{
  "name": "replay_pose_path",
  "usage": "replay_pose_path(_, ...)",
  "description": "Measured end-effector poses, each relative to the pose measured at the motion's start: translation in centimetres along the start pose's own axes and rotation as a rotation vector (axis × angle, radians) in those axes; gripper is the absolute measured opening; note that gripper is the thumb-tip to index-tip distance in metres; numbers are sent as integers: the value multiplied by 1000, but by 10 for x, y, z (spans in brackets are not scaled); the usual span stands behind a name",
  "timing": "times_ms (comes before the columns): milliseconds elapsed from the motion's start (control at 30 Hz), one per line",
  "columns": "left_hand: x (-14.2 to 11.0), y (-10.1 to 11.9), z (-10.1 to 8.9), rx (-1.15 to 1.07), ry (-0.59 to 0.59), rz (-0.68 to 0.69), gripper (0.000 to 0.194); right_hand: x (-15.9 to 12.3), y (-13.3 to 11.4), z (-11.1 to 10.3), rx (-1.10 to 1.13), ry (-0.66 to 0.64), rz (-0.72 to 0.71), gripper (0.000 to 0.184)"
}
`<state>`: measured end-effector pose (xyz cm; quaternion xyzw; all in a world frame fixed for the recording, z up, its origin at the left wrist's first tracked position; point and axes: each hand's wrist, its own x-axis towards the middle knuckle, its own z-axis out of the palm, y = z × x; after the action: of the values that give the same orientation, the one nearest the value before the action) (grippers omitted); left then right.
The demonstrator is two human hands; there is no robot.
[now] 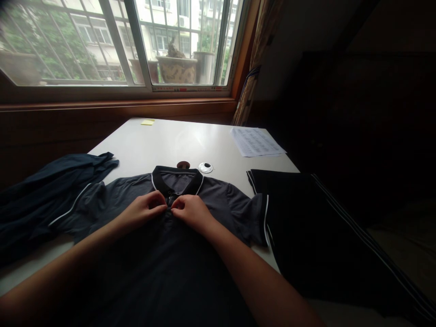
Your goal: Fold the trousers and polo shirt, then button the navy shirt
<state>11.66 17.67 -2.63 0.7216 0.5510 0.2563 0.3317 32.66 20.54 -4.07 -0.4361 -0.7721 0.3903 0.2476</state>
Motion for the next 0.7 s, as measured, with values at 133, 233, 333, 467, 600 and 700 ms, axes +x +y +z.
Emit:
replay_pose_path(133,0,-1,2,-26,6,4,18,-1,-1,1,-12,9,-4,12)
replay_pose_path(233,0,-3,4,-48,-1,8,16,-1,0,1,-12,12,-14,13)
replay_pose_path(333,0,-5,5,-67,-5,4,16,-1,1,1,-18,13,-23,14)
replay_pose_path(467,0,-6,7,-76,2,3,13,0,2,2,-37,13,-38,14)
replay_pose_path(600,-1,-6,8,-70,16,-4,12,-1,1,2,-38,11,-45,13)
replay_pose_path(700,-1,-7,7,-63,24,-3,13,-1,0,1,-50,5,-45,13)
